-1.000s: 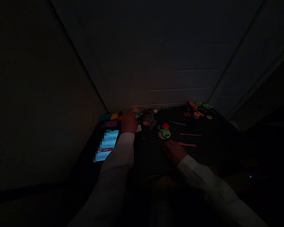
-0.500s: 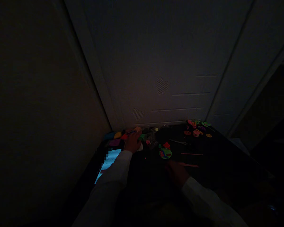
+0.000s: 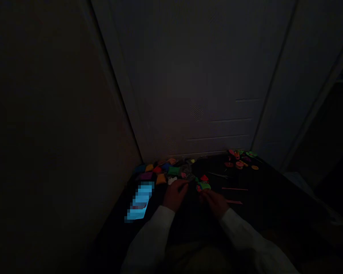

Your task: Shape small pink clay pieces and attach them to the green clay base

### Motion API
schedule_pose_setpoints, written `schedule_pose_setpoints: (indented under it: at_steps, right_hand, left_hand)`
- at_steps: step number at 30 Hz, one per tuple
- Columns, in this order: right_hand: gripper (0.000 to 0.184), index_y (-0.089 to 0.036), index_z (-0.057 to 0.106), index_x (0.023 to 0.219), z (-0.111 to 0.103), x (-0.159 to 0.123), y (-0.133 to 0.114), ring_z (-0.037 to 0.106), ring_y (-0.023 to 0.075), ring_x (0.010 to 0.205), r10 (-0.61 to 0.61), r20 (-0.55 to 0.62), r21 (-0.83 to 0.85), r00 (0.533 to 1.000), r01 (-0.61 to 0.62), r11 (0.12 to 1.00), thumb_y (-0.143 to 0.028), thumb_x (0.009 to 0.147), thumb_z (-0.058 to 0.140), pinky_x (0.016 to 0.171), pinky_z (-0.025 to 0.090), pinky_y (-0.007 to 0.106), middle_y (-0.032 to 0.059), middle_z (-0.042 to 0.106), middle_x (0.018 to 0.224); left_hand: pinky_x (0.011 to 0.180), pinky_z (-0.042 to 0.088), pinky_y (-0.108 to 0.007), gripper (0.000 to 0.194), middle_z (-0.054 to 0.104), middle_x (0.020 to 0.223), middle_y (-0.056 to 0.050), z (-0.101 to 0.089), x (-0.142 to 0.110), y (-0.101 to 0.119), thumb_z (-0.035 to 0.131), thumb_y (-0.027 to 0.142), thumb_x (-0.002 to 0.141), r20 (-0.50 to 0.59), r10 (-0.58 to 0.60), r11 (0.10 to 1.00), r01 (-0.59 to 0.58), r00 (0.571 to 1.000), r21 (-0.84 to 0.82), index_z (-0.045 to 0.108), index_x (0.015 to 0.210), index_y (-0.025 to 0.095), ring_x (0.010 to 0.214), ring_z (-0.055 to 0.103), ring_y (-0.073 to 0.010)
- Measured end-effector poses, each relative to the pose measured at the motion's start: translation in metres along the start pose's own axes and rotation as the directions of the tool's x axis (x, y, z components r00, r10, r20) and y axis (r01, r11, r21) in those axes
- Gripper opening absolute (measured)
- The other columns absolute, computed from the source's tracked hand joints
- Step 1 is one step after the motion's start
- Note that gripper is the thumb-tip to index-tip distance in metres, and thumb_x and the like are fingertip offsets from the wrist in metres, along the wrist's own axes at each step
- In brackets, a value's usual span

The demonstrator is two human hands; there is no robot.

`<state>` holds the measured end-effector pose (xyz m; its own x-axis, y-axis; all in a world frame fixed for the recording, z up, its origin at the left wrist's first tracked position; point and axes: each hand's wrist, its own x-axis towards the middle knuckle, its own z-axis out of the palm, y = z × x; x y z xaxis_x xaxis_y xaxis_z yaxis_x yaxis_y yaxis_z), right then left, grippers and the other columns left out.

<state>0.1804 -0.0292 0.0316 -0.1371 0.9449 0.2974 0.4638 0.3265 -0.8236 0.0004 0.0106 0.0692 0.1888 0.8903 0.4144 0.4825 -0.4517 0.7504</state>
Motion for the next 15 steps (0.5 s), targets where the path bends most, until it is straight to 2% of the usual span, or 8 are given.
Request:
schedule_pose_setpoints:
  at_steps: [4,7,10,15]
  right_hand:
    - [0.030,-0.015,0.053,0.081,0.004,0.012,0.005,0.057,0.0122,0.060,0.054,-0.070,0.077,0.996,-0.048,0.996,-0.044,0.077,0.043,0.057,0.044,0.024,0.0018,0.061,0.066]
    - [0.033,-0.015,0.053,0.072,0.002,0.011,0.009,0.053,0.0122,0.055,0.096,-0.141,0.105,0.985,-0.082,0.991,-0.047,0.066,0.055,0.052,0.042,0.024,0.0006,0.057,0.060]
    - [0.033,-0.015,0.054,0.070,-0.005,0.007,0.009,0.053,0.0127,0.059,0.111,-0.161,0.141,0.981,-0.088,0.986,-0.046,0.061,0.060,0.057,0.042,0.025,0.0004,0.056,0.061]
    - [0.034,-0.017,0.057,0.089,-0.010,0.007,0.009,0.057,0.0151,0.073,0.120,-0.136,0.247,0.983,-0.084,0.965,-0.045,0.073,0.046,0.072,0.043,0.030,0.0037,0.062,0.076]
  left_hand:
    - [0.069,0.048,-0.030,0.032,0.065,0.080,-0.007,0.007,-0.014,-0.007,0.043,0.038,0.075,0.001,-0.156,0.969,0.153,0.988,-0.196,0.060,0.087,0.013,0.073,0.060,-0.0156]
    - [0.067,0.047,-0.028,0.031,0.065,0.075,-0.006,0.004,-0.015,-0.018,0.050,0.039,0.070,-0.019,-0.257,0.922,0.239,0.966,-0.305,0.061,0.082,0.013,0.069,0.059,-0.0146]
    - [0.061,0.045,-0.025,0.031,0.063,0.069,-0.005,0.002,-0.015,-0.025,0.055,0.039,0.064,-0.044,-0.354,0.860,0.307,0.934,-0.409,0.061,0.079,0.012,0.063,0.057,-0.0127]
    - [0.049,0.038,-0.021,0.034,0.061,0.065,-0.005,0.005,-0.011,-0.030,0.058,0.038,0.058,-0.018,-0.471,0.714,0.369,0.882,-0.595,0.061,0.076,0.010,0.052,0.052,-0.0092]
